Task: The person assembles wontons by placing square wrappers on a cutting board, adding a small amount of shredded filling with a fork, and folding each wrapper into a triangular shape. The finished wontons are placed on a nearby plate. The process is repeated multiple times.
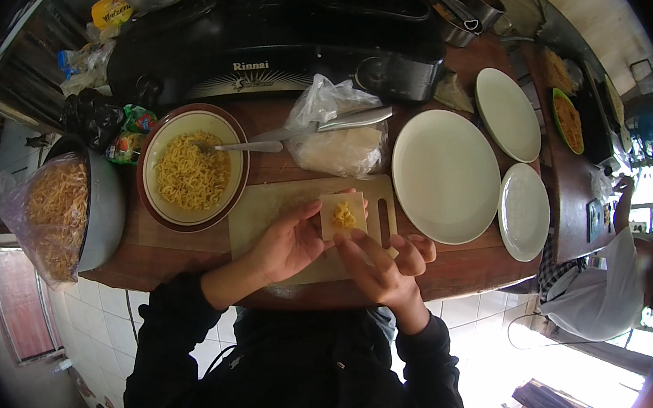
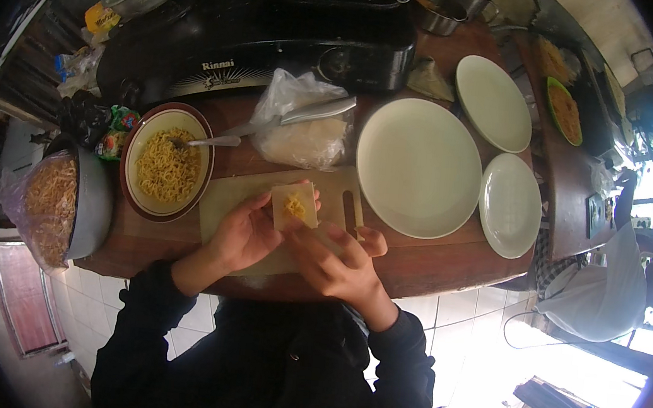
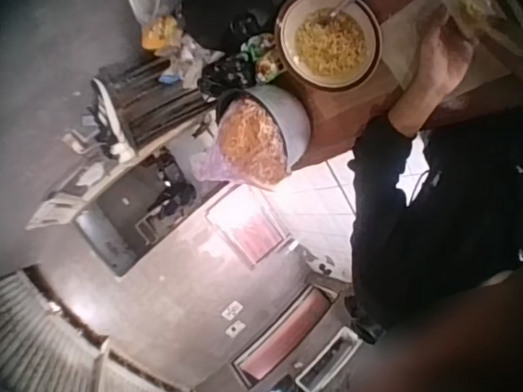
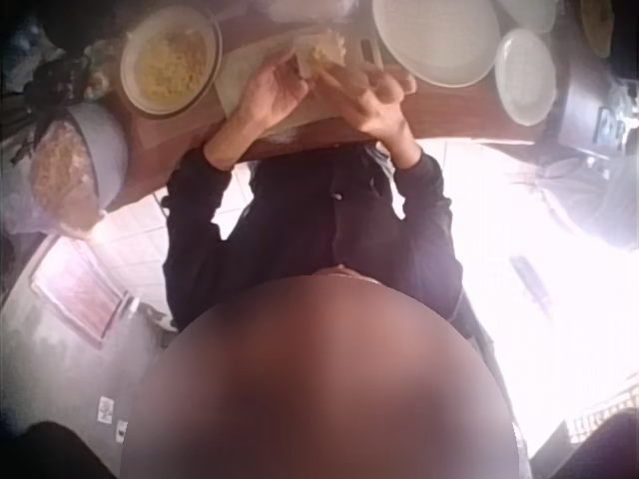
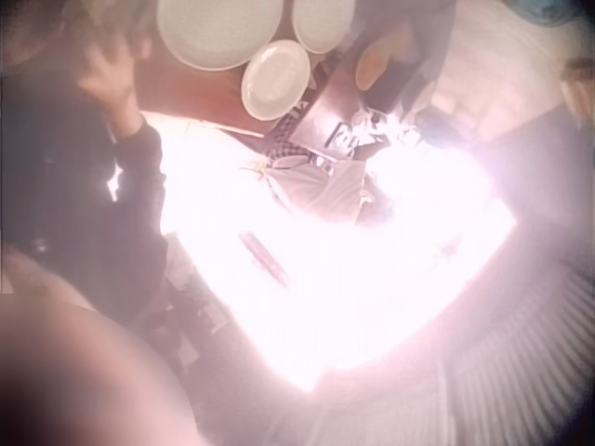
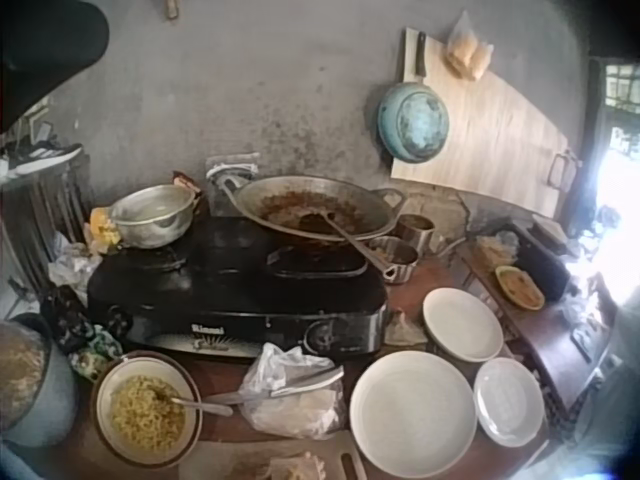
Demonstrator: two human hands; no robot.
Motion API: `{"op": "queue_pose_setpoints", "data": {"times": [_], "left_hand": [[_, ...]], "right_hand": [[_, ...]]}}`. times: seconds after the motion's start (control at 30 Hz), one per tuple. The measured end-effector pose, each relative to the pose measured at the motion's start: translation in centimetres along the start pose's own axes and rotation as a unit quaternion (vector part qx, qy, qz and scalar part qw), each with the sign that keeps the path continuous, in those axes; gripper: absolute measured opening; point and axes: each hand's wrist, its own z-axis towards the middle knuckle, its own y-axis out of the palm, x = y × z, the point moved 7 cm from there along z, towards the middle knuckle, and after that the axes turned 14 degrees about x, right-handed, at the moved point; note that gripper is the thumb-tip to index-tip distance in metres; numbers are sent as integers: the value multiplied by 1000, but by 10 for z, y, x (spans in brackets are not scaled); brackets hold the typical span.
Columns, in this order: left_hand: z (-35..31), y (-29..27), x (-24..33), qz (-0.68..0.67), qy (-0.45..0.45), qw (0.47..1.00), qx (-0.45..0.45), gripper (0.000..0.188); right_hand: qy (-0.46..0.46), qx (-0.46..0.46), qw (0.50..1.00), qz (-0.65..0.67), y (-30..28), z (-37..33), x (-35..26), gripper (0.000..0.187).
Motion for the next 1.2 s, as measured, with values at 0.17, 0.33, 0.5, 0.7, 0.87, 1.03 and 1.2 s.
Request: {"op": "queue_pose_setpoints", "data": {"times": [0.17,0.33,0.5,0.7,0.87,1.03,1.2], "left_hand": [[4,-25,3,47,30,994,98,42],[2,-26,2,59,48,991,110,39],[-2,-12,4,59,86,993,55,40],[-12,-6,14,132,191,972,29,43],[-17,-2,17,196,219,956,9,46],[-22,5,16,205,234,950,-17,43],[-24,2,19,254,250,934,36,41]], "right_hand": [[38,-5,999,28,6,-8,2,19],[25,22,999,6,9,-10,-2,22],[124,40,991,35,6,-3,7,22],[291,47,948,122,16,4,18,25],[331,54,930,154,18,8,21,23],[386,61,901,188,24,7,24,22],[407,74,891,190,28,9,21,20]]}}
